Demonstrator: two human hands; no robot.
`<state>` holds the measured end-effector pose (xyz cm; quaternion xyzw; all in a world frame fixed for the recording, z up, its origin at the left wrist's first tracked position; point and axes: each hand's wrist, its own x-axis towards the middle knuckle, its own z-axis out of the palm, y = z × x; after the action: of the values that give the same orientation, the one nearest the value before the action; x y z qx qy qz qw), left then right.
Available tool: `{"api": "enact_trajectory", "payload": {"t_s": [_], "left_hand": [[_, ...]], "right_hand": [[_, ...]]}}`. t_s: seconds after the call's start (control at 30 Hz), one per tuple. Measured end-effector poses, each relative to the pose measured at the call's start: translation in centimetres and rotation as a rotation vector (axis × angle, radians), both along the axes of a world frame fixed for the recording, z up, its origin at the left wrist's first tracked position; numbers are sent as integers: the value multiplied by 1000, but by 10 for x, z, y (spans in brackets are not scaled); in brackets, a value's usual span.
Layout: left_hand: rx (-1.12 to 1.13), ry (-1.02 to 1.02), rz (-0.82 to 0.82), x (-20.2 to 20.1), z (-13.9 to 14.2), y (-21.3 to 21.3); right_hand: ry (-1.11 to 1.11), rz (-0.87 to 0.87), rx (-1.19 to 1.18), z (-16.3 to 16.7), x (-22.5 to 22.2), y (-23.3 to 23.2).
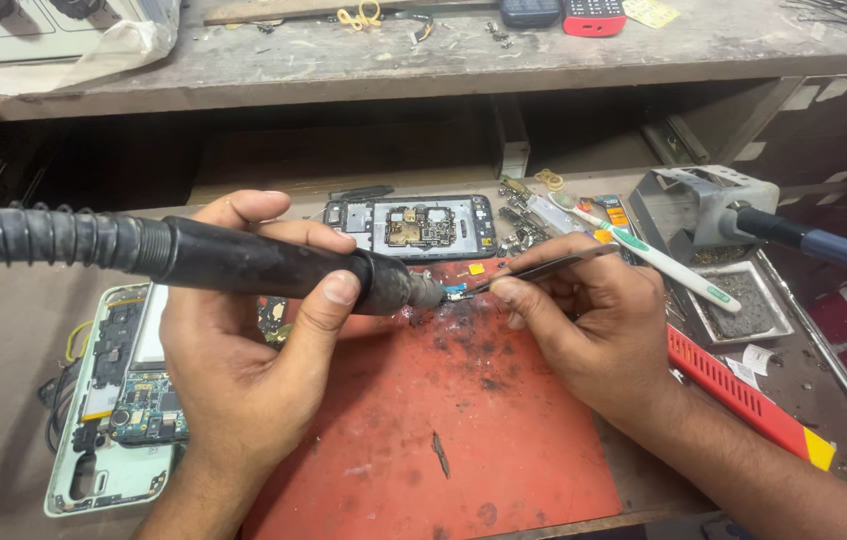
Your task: The person uses a hot air gun and tweezers to heat and reposition small components on a circuit board. They repeatedly apply heat and adjust the component placement on a red work mat.
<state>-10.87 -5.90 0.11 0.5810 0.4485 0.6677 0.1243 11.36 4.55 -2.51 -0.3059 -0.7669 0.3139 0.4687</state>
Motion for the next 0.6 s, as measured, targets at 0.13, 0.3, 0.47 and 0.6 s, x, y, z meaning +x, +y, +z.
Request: {"api": "enact_trajectory", "payload": {"t_s": [0.13, 0.3, 0.47, 0.6], "left_hand": [[-14, -3, 13, -1, -3, 0], [20, 41, 10, -2, -4, 0], [-24, -40, -23, -1, -4, -2], [6, -3, -43, -1, -5, 0]], "right_hand": [[3, 1, 18, 1, -1, -1], [-26, -18, 4, 2, -2, -2], [-12, -9, 1, 1, -1, -2], [53, 25, -29, -2, 0, 0]]}}
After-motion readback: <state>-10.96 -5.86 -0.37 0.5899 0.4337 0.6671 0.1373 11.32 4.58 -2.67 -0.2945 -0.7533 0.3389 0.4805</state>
